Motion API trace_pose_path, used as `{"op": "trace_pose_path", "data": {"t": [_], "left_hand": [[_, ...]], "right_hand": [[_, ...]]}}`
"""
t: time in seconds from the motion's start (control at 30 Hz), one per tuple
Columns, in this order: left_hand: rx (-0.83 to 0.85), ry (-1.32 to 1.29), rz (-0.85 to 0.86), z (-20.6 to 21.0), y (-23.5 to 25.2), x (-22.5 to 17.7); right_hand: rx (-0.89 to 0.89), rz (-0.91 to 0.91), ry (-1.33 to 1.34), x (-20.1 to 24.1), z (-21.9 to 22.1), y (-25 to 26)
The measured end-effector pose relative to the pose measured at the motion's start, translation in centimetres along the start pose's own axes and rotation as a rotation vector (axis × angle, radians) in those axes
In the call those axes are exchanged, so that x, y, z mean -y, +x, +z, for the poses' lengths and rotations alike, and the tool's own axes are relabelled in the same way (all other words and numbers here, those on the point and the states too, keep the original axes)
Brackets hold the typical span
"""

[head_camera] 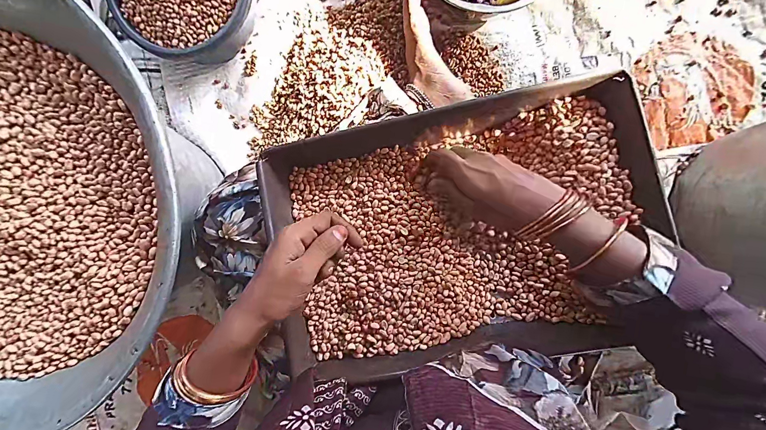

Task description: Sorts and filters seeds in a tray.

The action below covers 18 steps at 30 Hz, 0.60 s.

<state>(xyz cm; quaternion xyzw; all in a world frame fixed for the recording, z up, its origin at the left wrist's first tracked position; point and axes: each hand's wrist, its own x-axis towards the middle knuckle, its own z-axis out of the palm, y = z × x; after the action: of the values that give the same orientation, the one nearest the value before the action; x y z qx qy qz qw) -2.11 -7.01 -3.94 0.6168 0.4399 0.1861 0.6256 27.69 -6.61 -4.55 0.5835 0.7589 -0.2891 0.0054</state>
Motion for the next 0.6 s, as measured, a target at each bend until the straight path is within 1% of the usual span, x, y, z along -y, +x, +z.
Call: {"op": "trace_pose_path", "data": {"t": [0.03,0.07,0.1,0.13,0.17,0.2,0.23,0.27,0.3,0.33,0.4,0.43,0.47,0.5,0.53,0.57,0.6], "left_hand": [[-0.020,0.001,0.001,-0.2,0.1,0.1],[-0.039,0.012,-0.004,-0.5,0.2,0.3],[-0.058,0.029,-0.014,-0.8,0.3,0.5],[-0.076,0.044,-0.033,-1.0,0.3,0.7],[-0.088,0.055,-0.048,-1.3,0.3,0.9],[-0.095,0.052,-0.058,-1.5,0.3,1.0],[-0.099,0.037,-0.062,-1.7,0.4,1.0],[-0.103,0.015,-0.057,-1.7,0.5,0.9],[-0.100,-0.005,-0.048,-1.5,0.8,0.8],[-0.093,-0.022,-0.033,-1.2,1.2,0.6],[-0.071,-0.044,0.006,-0.5,2.2,0.3],[-0.055,-0.032,0.025,-0.2,2.7,0.3],[-0.045,0.011,0.048,0.1,3.1,0.3],[-0.052,0.096,0.071,0.3,3.4,0.3],[-0.066,0.226,0.106,0.5,3.7,0.4],[-0.079,0.373,0.147,0.6,4.0,0.5],[-0.080,0.499,0.210,0.7,4.3,0.6]], "right_hand": [[-0.033,-0.133,0.127,0.4,0.0,0.0],[-0.105,-0.202,0.167,0.6,-0.3,-0.2],[-0.173,-0.182,0.144,0.8,-1.0,-0.9],[-0.219,-0.096,0.080,0.7,-1.8,-1.6],[-0.229,0.039,-0.025,0.5,-2.3,-2.3],[-0.195,0.198,-0.119,0.3,-2.6,-2.9],[-0.104,0.355,-0.188,0.2,-2.5,-3.2],[0.006,0.455,-0.205,0.2,-1.9,-3.4],[0.095,0.454,-0.171,0.2,-1.1,-3.7],[0.142,0.340,-0.089,0.3,-0.5,-4.2],[0.096,-0.068,0.195,-0.1,0.5,-4.8],[0.031,-0.192,0.283,0.1,0.6,-5.0],[-0.048,-0.215,0.280,0.4,0.2,-5.3],[-0.119,-0.161,0.208,0.6,-0.5,-6.0],[-0.171,-0.066,0.088,0.5,-1.1,-6.7],[-0.178,0.058,-0.029,0.2,-1.4,-7.3],[-0.136,0.196,-0.123,0.0,-1.3,-7.7]]}}
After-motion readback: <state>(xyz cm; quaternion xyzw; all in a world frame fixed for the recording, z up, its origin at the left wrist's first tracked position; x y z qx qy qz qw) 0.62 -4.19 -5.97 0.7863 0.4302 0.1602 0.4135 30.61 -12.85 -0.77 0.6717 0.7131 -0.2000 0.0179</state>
